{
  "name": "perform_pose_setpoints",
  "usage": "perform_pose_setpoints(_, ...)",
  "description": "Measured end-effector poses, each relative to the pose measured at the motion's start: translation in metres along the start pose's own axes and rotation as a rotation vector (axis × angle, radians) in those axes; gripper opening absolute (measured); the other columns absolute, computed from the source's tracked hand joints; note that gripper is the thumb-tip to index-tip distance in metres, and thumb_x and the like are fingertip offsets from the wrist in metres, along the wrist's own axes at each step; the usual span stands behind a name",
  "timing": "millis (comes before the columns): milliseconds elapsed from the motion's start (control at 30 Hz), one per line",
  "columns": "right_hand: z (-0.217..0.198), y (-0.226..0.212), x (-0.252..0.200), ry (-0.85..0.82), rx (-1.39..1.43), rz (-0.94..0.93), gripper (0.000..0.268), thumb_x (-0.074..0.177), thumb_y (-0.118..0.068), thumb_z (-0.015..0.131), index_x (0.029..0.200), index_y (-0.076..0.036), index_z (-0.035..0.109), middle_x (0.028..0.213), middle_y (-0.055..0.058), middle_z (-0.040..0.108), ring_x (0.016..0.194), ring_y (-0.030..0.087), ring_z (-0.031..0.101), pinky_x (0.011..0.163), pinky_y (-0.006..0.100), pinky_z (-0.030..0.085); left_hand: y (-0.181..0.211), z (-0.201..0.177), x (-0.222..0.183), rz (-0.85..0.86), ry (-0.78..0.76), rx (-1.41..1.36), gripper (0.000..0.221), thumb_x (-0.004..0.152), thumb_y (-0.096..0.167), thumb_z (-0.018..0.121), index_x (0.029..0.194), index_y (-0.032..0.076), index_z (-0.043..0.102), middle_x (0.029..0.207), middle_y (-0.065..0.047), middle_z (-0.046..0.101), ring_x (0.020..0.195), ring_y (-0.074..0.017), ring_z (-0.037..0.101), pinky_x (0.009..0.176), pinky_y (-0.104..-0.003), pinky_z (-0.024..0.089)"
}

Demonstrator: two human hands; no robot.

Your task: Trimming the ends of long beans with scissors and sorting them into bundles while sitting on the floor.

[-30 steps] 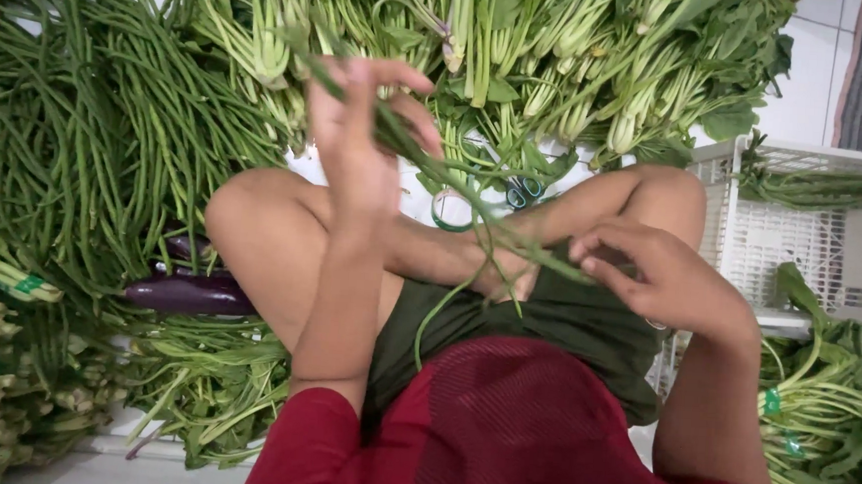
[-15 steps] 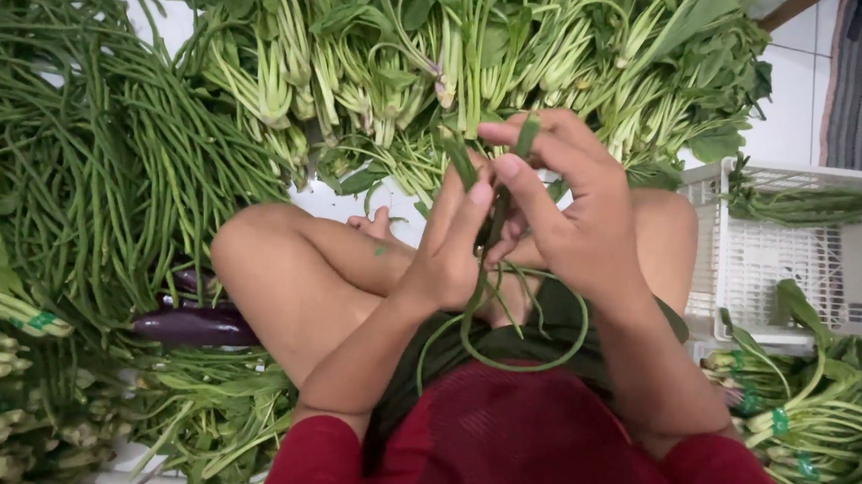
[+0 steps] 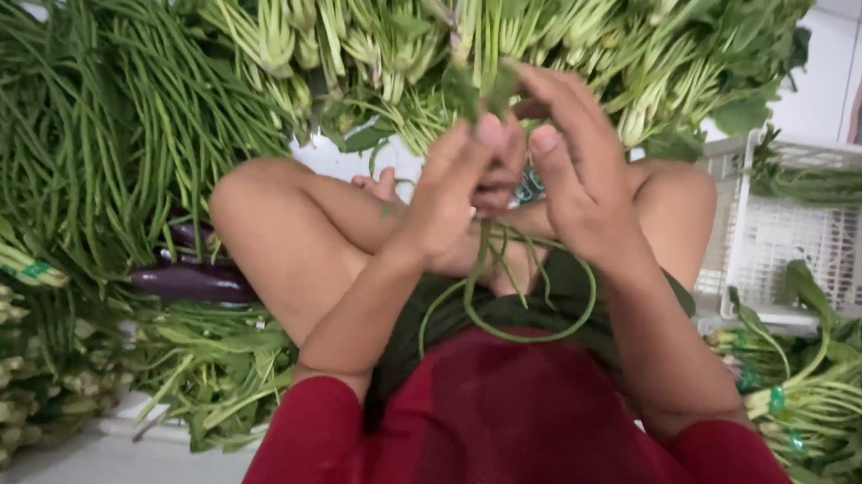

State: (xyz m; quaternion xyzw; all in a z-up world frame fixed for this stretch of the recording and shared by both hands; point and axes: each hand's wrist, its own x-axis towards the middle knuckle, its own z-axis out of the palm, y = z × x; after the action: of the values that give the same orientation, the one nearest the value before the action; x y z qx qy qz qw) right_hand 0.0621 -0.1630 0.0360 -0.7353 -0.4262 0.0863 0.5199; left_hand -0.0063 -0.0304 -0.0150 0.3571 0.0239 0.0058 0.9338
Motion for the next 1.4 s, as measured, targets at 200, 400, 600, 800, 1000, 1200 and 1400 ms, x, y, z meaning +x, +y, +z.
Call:
perform_pose_setpoints(200,0.030,0.052,-0.043,-0.409,0.227,0.228,0.034,0.092,-0.026,0.063,0.113,0.000,0.060,0.103,0.010,0.067,0.093,0.022,0.061,0.086,0.034,0.049,0.052,-0.015,-0.004,0.497,-0.061,0.027,0.014,0.109,0.034,0.047,0.100,0.023,0.051,0.071,0.007,0.031,0.050,-0.0055,0.025,0.040,-0.022,0.022)
perform_pose_setpoints(400,0.022,0.076,-0.083,-0.474,0.187,0.389,0.024,0.085,-0.016,0.076,0.105,-0.005,0.066,0.078,0.001,0.064,0.066,0.013,0.058,0.064,0.025,0.049,0.091,-0.042,-0.026,0.749,0.123,0.123,0.023,0.107,0.043,0.050,0.098,0.023,0.049,0.073,0.005,0.025,0.048,-0.0059,0.020,0.040,-0.025,0.019)
perform_pose_setpoints(600,-0.019,0.093,-0.101,-0.301,-0.010,0.400,0.014,0.098,-0.015,0.065,0.106,-0.004,0.070,0.077,0.004,0.068,0.060,0.012,0.057,0.056,0.023,0.047,0.104,-0.086,-0.041,0.952,0.319,0.129,0.025,0.102,0.042,0.054,0.097,0.018,0.048,0.075,0.006,0.024,0.049,-0.0041,0.008,0.040,-0.030,0.011)
perform_pose_setpoints(800,-0.062,0.038,-0.087,-0.158,-0.290,0.363,0.015,0.096,-0.005,0.074,0.106,0.005,0.072,0.072,0.006,0.056,0.058,0.014,0.045,0.055,0.025,0.034,0.101,-0.110,-0.042,0.984,0.358,0.055,0.023,0.102,0.037,0.055,0.096,0.016,0.049,0.075,0.006,0.026,0.051,-0.0036,0.009,0.040,-0.030,0.011)
perform_pose_setpoints(1000,-0.022,0.050,-0.072,-0.508,-0.321,0.402,0.074,0.078,-0.049,0.078,0.131,0.000,0.063,0.104,0.013,0.070,0.081,0.025,0.065,0.071,0.035,0.051,0.099,-0.102,-0.039,0.906,0.263,0.001,0.023,0.102,0.040,0.055,0.098,0.018,0.050,0.075,0.007,0.024,0.050,-0.0035,0.008,0.041,-0.030,0.009)
perform_pose_setpoints(1200,0.042,0.092,-0.091,-0.618,-0.311,0.386,0.073,0.070,-0.041,0.089,0.125,-0.002,0.063,0.105,0.018,0.072,0.083,0.037,0.068,0.075,0.043,0.053,0.101,-0.103,-0.046,0.871,0.212,-0.026,0.021,0.104,0.040,0.052,0.098,0.020,0.048,0.075,0.009,0.023,0.051,-0.0024,0.007,0.043,-0.028,0.008)
perform_pose_setpoints(1400,0.023,0.099,-0.094,-0.587,-0.537,0.426,0.029,0.076,-0.022,0.077,0.103,-0.011,0.076,0.086,0.013,0.074,0.062,0.031,0.066,0.062,0.042,0.053,0.106,-0.119,-0.051,0.925,0.262,0.052,0.021,0.104,0.039,0.051,0.098,0.018,0.048,0.076,0.008,0.024,0.051,-0.0032,0.007,0.042,-0.028,0.010)
